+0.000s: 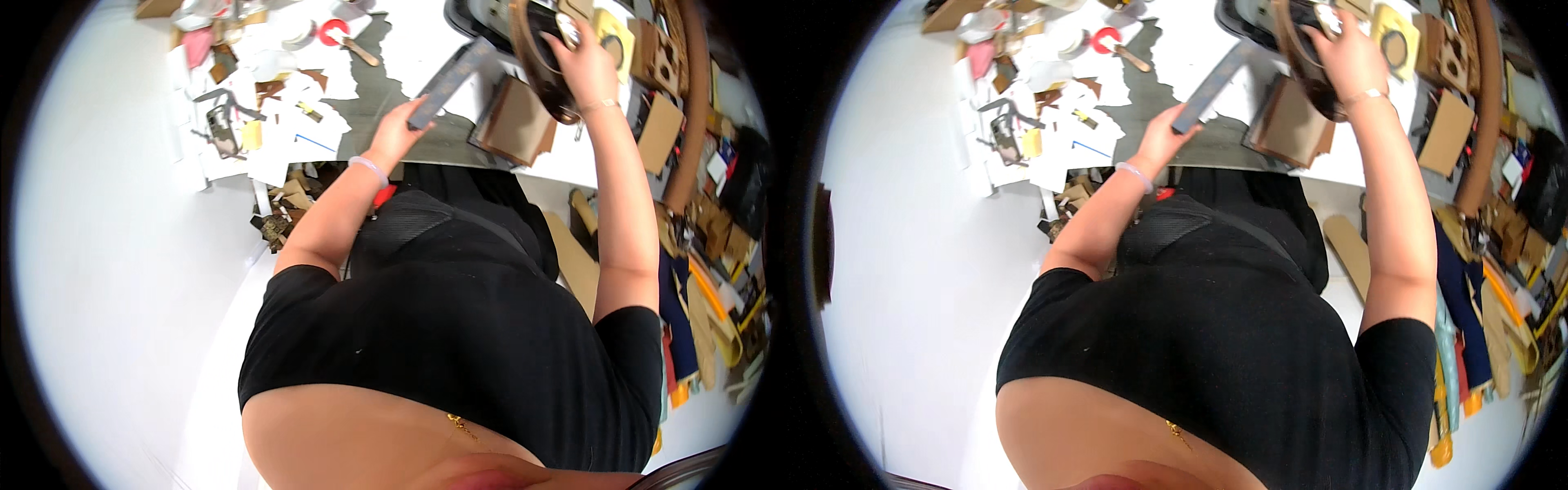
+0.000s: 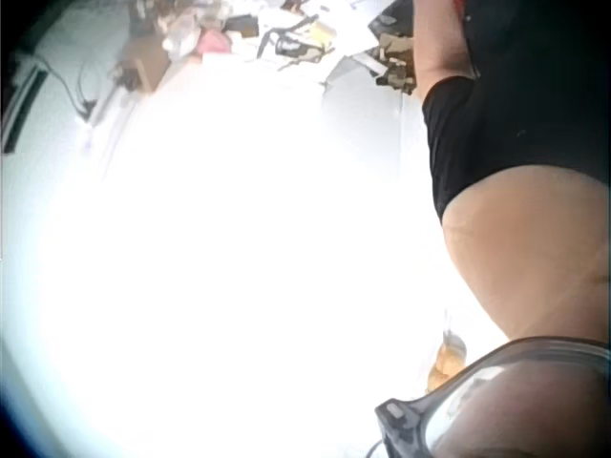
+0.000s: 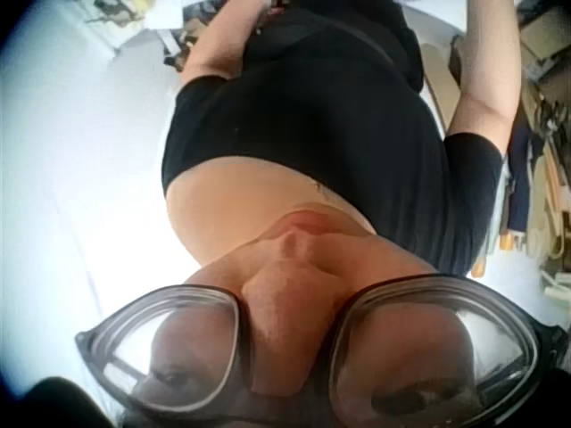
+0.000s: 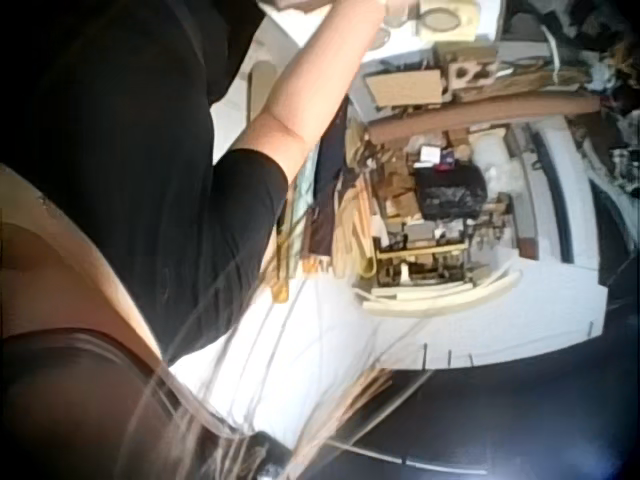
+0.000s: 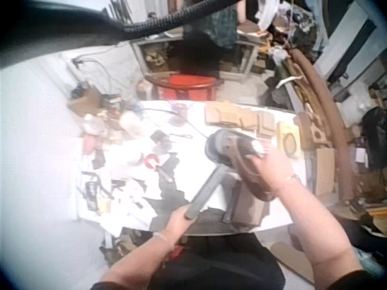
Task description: The person assembles a small rectangular box by clamping patterned fabric strips to a cardboard base, then uses a hot iron to press and smooth the fabric edges. The person repeatedly irons different sides of the box and inspects the finished edges.
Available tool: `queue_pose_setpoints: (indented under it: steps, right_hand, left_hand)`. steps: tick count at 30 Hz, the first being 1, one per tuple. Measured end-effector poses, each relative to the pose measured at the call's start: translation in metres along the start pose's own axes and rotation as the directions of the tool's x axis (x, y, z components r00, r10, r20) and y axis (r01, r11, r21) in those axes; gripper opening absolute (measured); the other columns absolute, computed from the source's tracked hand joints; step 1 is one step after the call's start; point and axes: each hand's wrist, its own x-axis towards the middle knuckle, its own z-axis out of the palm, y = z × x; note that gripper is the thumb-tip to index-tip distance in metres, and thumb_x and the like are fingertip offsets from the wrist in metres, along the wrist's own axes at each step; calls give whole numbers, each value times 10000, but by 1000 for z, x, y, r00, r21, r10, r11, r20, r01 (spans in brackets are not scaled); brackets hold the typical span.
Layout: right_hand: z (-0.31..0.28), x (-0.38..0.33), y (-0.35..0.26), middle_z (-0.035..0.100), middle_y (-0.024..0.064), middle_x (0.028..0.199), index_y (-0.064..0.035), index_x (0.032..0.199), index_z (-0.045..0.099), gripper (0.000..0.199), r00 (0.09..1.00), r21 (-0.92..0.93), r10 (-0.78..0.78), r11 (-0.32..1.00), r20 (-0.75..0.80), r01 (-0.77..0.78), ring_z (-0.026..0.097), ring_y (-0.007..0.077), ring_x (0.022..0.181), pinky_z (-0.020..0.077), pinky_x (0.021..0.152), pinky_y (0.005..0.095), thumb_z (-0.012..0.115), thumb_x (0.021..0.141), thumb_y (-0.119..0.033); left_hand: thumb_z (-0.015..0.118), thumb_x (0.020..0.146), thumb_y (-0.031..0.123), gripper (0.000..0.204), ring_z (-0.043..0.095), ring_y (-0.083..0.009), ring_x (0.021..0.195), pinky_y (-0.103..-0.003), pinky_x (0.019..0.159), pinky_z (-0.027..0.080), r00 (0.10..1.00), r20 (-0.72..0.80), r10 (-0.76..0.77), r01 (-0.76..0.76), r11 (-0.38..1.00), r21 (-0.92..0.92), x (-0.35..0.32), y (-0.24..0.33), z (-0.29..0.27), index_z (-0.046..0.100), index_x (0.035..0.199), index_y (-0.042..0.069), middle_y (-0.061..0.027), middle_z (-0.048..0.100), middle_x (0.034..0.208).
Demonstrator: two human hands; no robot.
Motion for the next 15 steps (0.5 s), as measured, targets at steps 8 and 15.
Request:
queue_pose_setpoints:
  steps: [8, 15]
  right_hand:
    - [-65, -58, 25, 623, -24, 796, -16, 1195, 647, 362, 916, 624, 397, 731, -61, -275, 494, 25, 643, 401, 563, 202, 785, 936, -228]
    - [-79, -85, 31, 474, -55, 649, -119, 1000, 594, 155, 876, 881, 410, 276, 253, -384, 421, 60, 517, 343, 478, 228, 694, 1000, -238]
  left_hand:
    - [803, 828, 114, 637, 545, -405, 1289, -442, 1123, 416, 787, -597, -159, 242, 968, 61, -48, -72, -108, 527, 1378, -50, -257, 585, 1368]
    - [780, 855, 341, 547, 638, -392, 1168, -540, 1064, 404, 472, -677, -564, 881, 330, 339, -106, -191, -232, 605, 1322, 118, -117, 680, 1247]
